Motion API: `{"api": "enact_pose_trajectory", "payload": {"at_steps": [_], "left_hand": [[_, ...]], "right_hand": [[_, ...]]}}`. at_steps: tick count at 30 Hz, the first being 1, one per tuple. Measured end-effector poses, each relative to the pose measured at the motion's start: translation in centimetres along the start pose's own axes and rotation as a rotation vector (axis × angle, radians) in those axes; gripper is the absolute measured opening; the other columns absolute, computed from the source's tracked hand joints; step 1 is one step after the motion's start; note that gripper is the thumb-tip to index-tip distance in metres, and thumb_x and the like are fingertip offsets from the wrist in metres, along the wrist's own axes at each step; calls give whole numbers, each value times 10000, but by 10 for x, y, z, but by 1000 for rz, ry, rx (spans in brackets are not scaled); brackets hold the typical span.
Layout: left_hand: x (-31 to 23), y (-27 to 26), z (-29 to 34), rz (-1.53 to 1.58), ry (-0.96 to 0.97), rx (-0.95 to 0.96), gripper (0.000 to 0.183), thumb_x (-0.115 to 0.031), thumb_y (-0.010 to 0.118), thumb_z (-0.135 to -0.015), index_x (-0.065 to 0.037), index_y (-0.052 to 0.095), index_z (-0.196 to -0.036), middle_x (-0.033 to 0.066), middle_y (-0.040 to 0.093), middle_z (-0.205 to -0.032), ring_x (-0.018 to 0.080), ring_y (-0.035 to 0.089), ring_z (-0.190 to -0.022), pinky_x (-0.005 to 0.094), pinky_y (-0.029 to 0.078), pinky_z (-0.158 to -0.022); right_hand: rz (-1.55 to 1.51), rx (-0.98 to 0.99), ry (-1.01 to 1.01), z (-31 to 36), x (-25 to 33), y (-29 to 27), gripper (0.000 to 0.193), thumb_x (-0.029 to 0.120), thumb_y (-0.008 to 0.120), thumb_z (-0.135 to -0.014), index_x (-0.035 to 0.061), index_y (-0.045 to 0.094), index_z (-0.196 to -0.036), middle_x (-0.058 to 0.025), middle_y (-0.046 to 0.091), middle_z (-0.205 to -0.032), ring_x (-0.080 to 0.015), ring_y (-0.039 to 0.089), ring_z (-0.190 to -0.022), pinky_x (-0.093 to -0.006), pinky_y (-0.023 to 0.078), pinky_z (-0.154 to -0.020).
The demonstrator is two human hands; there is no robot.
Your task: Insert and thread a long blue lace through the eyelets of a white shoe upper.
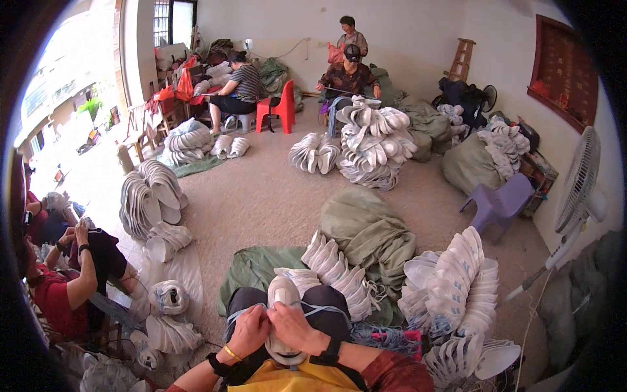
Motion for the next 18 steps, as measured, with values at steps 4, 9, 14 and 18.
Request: {"api": "enact_pose_trajectory", "payload": {"at_steps": [4, 9, 14, 18], "left_hand": [[-8, -3, 2, 69, -34, -34, 137, -17, 603, -843, -11, 514, -948, 210, 583, -839, 440, 604, -780, 526, 475, -665], [-8, -5, -11, 87, -6, -126, 127, 37, 595, -847, -22, 509, -920, 163, 569, -762, 359, 601, -688, 423, 475, -616], [-13, -24, -39, 262, -57, 108, 139, -24, 666, -932, -16, 590, -1049, 76, 593, -819, 161, 588, -741, 323, 501, -676], [-25, -14, -50, 571, -60, 282, 174, -23, 658, -913, -29, 602, -1077, 77, 615, -832, 163, 621, -730, 328, 490, -683]], "right_hand": [[-15, 57, -29, 7, 2, -14, 107, 120, 654, -845, 17, 649, -874, -191, 635, -897, -410, 664, -826, -493, 550, -702], [-594, 132, 314, 4, -24, -90, 162, 107, 739, -884, -13, 685, -789, -14, 664, -708, -43, 564, -687, -285, 495, -618], [-894, 125, 368, -10, 14, -175, 149, 70, 740, -910, 28, 668, -786, 87, 588, -750, 18, 506, -697, -179, 397, -601], [-984, 162, 430, -33, 5, -160, 137, 85, 719, -909, 22, 668, -799, 63, 582, -737, -9, 502, -671, -189, 373, -590]]}}
Point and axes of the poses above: each hand's wrist, its own z-axis away from the middle knuckle, its own y-axis out of the palm, x = y × z, the point moved 5 cm from there along -z, towards the middle knuckle
